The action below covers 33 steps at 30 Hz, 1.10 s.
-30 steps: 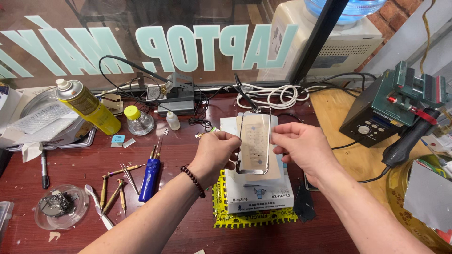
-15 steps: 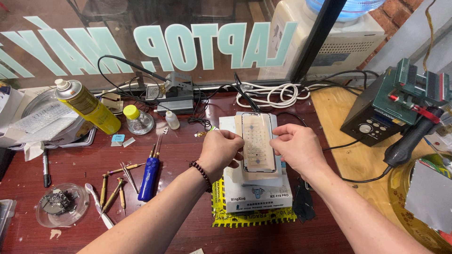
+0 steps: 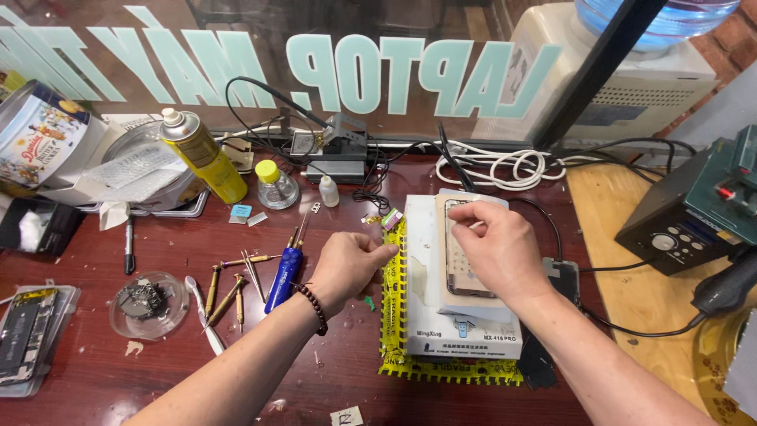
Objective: The person works on a disassembled smartphone at a repair bench, applying liquid from a small bottle onto the phone body, lifting off the old screen, and using a blue electric screwdriver on the device. They then clean the metal frame, press a new screen assembly into place, and wrap the frame in bubble wrap.
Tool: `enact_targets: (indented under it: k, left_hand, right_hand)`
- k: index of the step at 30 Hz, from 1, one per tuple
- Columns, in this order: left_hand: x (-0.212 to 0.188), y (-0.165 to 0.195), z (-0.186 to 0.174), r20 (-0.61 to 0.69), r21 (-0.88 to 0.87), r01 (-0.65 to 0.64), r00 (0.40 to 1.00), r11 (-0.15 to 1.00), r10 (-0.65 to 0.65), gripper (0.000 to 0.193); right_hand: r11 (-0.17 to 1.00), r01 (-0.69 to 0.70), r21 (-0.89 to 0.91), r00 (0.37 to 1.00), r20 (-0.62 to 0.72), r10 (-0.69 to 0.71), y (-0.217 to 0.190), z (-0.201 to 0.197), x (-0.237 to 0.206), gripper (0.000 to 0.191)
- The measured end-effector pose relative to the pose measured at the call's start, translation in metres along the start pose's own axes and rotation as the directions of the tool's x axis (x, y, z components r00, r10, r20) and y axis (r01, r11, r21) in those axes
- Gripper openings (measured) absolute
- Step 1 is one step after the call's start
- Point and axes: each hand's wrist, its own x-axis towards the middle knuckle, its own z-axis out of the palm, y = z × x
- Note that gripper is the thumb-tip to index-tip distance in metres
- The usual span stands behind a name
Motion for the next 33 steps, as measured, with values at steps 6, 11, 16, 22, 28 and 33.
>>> enact_targets:
  k: [6, 11, 16, 22, 28, 33]
  left_hand:
    - [0.009, -0.046, -0.041, -0.018, -0.056, 0.024, 1.0, 0.998, -0.025, 0.02]
    - [0.032, -0.101, -0.093, -0.085, -0.029, 0.191, 0.978, 0.981, -0.193, 0.017]
    - [0.073, -0.144, -0.142, -0.362, 0.313, 0.237, 0.925, 0.919, -0.115, 0.022]
    - [0.111, -0.162, -0.145, -0.213, 0.598, 0.277, 0.96, 0.752, -0.184, 0.018]
    - [0.091, -0.143, -0.137, -0.163, 0.614, 0.261, 0.965, 0.744, -0.204, 0.027]
    - [0.045, -0.085, -0.133, -0.254, 0.369, 0.04, 0.965, 0.929, 0.06, 0.021]
  right_hand:
    - [0.994, -0.103, -0.022, 0.963, 0.246, 0.105, -0.048, 0.043, 0.0, 0.022]
    - [0.999, 0.005, -0.043, 0.959, 0.284, 0.007, -0.069, 0.063, -0.005, 0.028]
    - [0.973, -0.211, -0.095, 0.911, 0.341, 0.231, -0.081, 0.072, -0.009, 0.025]
    - [0.98, -0.198, 0.023, 0.931, 0.319, 0.181, -0.089, 0.065, -0.023, 0.027]
    - [0.949, -0.312, -0.045, 0.884, 0.352, 0.307, -0.091, 0.049, -0.036, 0.028]
    - [0.947, -0.301, 0.117, 0.914, 0.32, 0.251, -0.09, 0.041, -0.039, 0.028]
